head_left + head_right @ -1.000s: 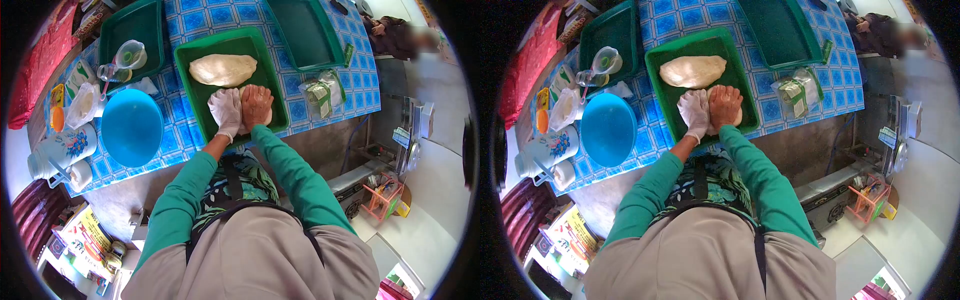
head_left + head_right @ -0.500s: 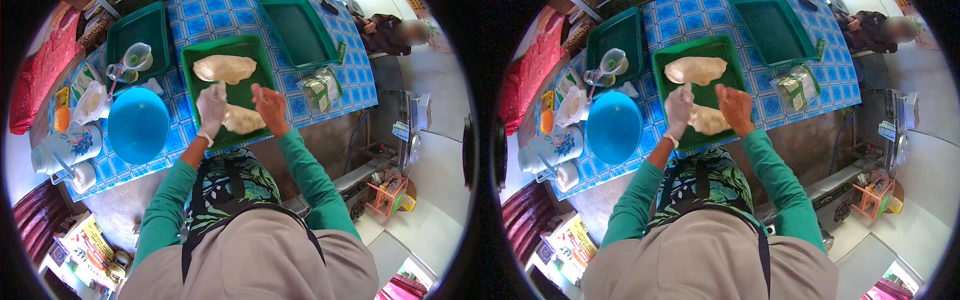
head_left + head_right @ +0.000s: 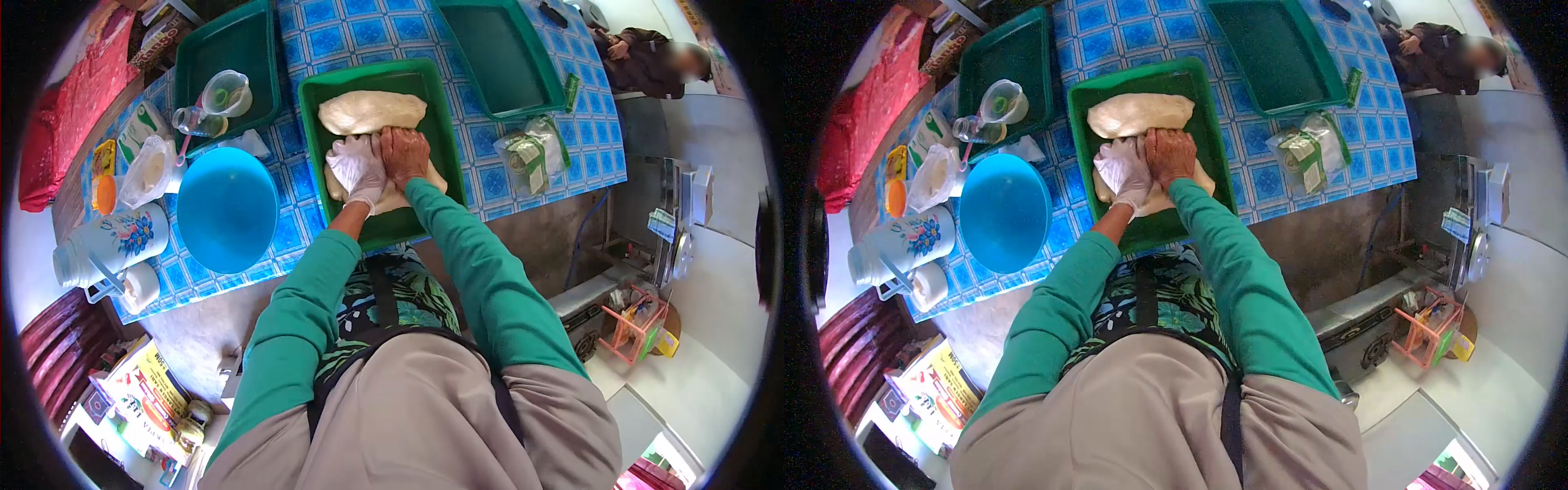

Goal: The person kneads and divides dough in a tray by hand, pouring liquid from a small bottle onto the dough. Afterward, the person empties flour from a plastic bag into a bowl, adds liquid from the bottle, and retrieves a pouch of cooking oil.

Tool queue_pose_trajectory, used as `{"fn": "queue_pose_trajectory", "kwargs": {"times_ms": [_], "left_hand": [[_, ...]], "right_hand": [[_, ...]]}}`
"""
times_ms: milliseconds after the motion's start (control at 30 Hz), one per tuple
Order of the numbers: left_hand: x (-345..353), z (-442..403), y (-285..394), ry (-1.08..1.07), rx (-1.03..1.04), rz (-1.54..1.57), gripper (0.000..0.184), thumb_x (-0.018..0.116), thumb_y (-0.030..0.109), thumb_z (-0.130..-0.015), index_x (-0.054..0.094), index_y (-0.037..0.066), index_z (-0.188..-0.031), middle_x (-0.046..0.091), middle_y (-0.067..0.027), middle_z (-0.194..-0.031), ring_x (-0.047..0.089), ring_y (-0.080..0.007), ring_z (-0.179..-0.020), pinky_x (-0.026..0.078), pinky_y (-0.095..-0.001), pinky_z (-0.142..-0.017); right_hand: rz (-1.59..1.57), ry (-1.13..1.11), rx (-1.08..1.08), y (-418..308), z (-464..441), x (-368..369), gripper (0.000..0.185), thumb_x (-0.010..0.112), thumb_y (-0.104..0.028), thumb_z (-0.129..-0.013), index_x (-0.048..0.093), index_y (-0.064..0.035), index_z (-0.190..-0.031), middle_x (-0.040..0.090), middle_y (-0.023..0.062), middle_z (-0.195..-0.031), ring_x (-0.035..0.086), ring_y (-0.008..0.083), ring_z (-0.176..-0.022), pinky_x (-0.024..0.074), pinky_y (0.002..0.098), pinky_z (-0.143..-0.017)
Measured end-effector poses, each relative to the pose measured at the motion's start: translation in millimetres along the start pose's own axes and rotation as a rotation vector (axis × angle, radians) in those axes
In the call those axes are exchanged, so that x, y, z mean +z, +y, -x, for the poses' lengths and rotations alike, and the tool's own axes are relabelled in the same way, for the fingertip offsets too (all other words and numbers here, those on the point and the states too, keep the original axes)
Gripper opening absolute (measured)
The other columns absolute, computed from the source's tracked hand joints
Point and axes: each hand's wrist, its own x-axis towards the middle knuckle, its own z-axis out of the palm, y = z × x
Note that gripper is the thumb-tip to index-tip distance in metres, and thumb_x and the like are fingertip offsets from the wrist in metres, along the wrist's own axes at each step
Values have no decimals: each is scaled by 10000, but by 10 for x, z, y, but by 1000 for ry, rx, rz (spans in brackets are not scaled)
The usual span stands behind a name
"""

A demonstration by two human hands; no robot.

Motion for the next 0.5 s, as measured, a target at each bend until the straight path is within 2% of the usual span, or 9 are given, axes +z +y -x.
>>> {"fn": "queue_pose_trajectory", "kwargs": {"times_ms": [100, 133, 167, 233, 300, 333, 367, 400, 500], "left_hand": [[54, 18, -102, -69, -71, 234, 450, 487, 441, -919, 672, 85, -715, 650, -101, -714, 594, -323, -706, 420, -482, -677], [-242, -20, -197, -309, -255, 549, 499, 492, 476, -914, 670, 70, -684, 646, -106, -690, 591, -329, -670, 429, -482, -650], [-610, -29, -278, -554, -444, 865, 550, 496, 511, -909, 668, 55, -652, 643, -110, -666, 587, -335, -634, 437, -482, -623], [-735, 140, -335, -594, -478, 884, 486, 543, 476, -906, 669, 55, -699, 612, -109, -632, 556, -344, -568, 444, -480, -573], [-646, 308, -256, -146, -181, 452, 340, 590, 389, -907, 688, 75, -821, 646, -99, -789, 602, -278, -742, 480, -400, -658], [-528, 411, -199, -38, -52, 219, 257, 597, 322, -900, 688, 88, -843, 639, -121, -934, 571, -307, -905, 450, -431, -768], [-427, 549, -171, -44, -13, 207, 216, 576, 281, -907, 675, 91, -888, 609, -138, -1061, 507, -338, -1023, 395, -468, -865], [-366, 598, -144, 28, -22, 277, 213, 555, 280, -916, 666, 99, -911, 609, -133, -1060, 503, -334, -1029, 386, -472, -874], [-192, 540, -186, 40, -20, 331, 225, 518, 295, -931, 650, 113, -942, 607, -126, -1044, 498, -329, -1016, 377, -474, -878]], "right_hand": [[-127, -158, 17, 45, 59, 3, 222, 554, -271, -884, 621, -76, -802, 633, 135, -793, 628, 351, -765, 470, 505, -724], [-127, -156, 19, 81, 115, -137, 222, 554, -271, -884, 621, -76, -802, 633, 135, -793, 628, 351, -765, 470, 505, -724], [-138, -220, -186, 142, 203, -390, 193, 577, -263, -862, 617, -79, -824, 632, 125, -795, 622, 346, -750, 458, 499, -731], [-151, -294, -396, -9, 410, -750, 174, 600, -255, -841, 613, -81, -846, 631, 115, -798, 615, 341, -736, 447, 493, -737], [111, -293, -170, -262, 567, -919, 162, 614, -226, -830, 593, -81, -900, 608, 99, -861, 582, 311, -783, 405, 467, -760], [117, -294, -173, -313, 568, -847, 162, 614, -226, -830, 593, -81, -900, 608, 99, -861, 582, 311, -783, 405, 467, -760], [106, -122, -224, -355, 591, -739, 147, 615, -222, -834, 596, -85, -881, 592, 93, -865, 559, 296, -816, 387, 456, -769], [89, 51, -276, -336, 590, -638, 134, 616, -218, -837, 599, -88, -862, 577, 87, -868, 537, 282, -850, 369, 446, -777], [-59, -45, -255, -190, 538, -395, 124, 603, -219, -849, 600, -95, -846, 565, 91, -897, 517, 273, -905, 364, 451, -780]]}}
